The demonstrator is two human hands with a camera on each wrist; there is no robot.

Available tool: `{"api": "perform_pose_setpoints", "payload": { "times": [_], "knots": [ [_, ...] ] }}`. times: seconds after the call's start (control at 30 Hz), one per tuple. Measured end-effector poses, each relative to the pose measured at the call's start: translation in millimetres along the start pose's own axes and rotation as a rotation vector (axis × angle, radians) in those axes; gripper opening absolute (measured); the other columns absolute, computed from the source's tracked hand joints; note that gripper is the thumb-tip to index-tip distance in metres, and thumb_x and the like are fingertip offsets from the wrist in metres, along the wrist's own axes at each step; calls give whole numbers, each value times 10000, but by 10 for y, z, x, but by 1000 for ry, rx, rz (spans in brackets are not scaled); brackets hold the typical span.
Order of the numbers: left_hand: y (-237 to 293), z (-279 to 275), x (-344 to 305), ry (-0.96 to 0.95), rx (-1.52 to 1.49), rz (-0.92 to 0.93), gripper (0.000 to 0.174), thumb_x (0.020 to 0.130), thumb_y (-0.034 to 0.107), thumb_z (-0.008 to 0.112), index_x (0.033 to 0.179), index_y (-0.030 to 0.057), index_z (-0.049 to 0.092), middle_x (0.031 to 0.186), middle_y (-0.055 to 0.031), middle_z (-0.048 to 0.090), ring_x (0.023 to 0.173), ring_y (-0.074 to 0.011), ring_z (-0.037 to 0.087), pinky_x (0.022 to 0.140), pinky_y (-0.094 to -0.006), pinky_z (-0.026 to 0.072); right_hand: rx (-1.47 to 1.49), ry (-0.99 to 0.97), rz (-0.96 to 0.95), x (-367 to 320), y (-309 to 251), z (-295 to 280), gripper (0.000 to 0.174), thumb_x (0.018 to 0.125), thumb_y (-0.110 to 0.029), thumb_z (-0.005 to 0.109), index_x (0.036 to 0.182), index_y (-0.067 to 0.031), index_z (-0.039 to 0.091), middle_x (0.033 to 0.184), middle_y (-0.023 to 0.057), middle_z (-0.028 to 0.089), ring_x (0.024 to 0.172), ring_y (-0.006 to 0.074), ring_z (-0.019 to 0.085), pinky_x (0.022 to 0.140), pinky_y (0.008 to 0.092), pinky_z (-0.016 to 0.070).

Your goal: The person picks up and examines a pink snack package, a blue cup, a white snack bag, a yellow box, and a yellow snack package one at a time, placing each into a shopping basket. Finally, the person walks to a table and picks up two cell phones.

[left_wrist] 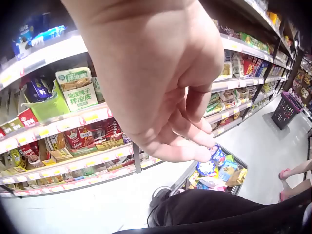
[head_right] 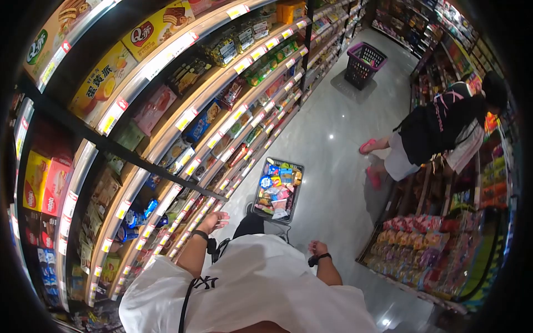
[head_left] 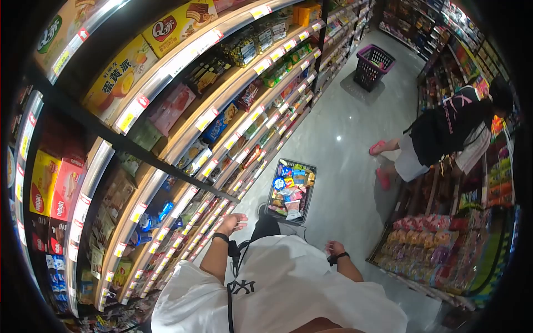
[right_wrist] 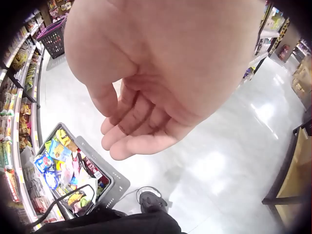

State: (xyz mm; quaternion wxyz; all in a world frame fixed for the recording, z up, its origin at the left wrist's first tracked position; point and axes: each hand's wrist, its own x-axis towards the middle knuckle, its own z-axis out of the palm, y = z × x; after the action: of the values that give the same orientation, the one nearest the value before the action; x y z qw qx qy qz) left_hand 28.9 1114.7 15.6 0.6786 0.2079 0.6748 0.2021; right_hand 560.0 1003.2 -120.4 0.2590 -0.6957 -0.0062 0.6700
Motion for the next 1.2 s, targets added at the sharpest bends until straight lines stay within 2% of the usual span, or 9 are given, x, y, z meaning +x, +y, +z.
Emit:
{"api": "perform_pose_setpoints", "payload": {
  "times": [0.1,0.23,0.5,0.67,0.7,0.8,0.9,1.0,1.2],
  "knots": [
    [66,-33,119,34,-18,-110,339,972,243,476,1235,92,627,1190,-44,707,1009,-198,692,856,-335,501,6,-14,43,79,-170,124,308,1018,-218,408,1181,-38,596,984,113,688,756,235,652,627,308,533],
    [91,-227,351,17,-50,-180,394,996,226,365,1290,101,597,1216,-44,703,1023,-208,695,878,-345,495,-16,-14,69,213,-452,371,312,1013,-214,415,1192,-34,596,984,105,692,743,229,651,616,307,533],
    [606,-736,760,60,-168,-61,386,1000,214,376,1286,68,590,1199,-80,707,1002,-236,696,870,-371,489,-97,-88,-140,506,-1530,1279,254,974,-183,483,1077,-30,658,879,99,681,697,218,652,557,295,511],
    [703,-1024,1041,24,-238,37,341,958,228,490,1237,77,615,1158,-90,715,943,-231,708,812,-367,510,-374,-133,-914,-146,-3213,2667,269,970,-256,607,940,-2,688,762,26,640,644,102,569,571,272,482],
    [718,-1013,1034,30,-231,29,353,963,242,477,1253,81,599,1171,-85,704,957,-225,702,832,-366,507,-421,-223,-978,-460,-3648,2981,209,985,-198,598,1043,-20,690,884,3,674,836,91,611,748,252,507],
    [718,-1008,982,57,-217,59,369,969,272,460,1262,83,580,1187,-74,684,982,-224,692,854,-361,502,-393,-469,-1424,-2248,-4686,4143,168,974,-121,617,1105,-20,647,987,6,668,866,89,609,766,256,511],
    [699,-926,887,118,-232,104,351,965,270,466,1229,79,597,1177,-69,686,988,-223,690,834,-350,504,-537,-513,-1939,-3744,-5260,4948,187,890,-5,637,1076,-19,644,1082,90,673,973,166,652,833,291,508],
    [605,-810,843,176,-378,126,305,961,203,465,1200,86,615,1108,-62,718,935,-211,709,776,-314,519,-481,-575,-2445,-4600,-5580,5635,301,820,-85,659,1112,-18,630,1107,151,649,1044,309,624,937,369,485],
    [393,-514,717,253,-546,86,300,1005,221,438,1206,73,603,1151,-74,703,946,-229,708,779,-323,535,-814,-453,-2681,-4777,-5920,6657,701,766,-381,779,1362,-79,567,1290,157,617,1224,362,541,1086,488,357]
  ]
}}
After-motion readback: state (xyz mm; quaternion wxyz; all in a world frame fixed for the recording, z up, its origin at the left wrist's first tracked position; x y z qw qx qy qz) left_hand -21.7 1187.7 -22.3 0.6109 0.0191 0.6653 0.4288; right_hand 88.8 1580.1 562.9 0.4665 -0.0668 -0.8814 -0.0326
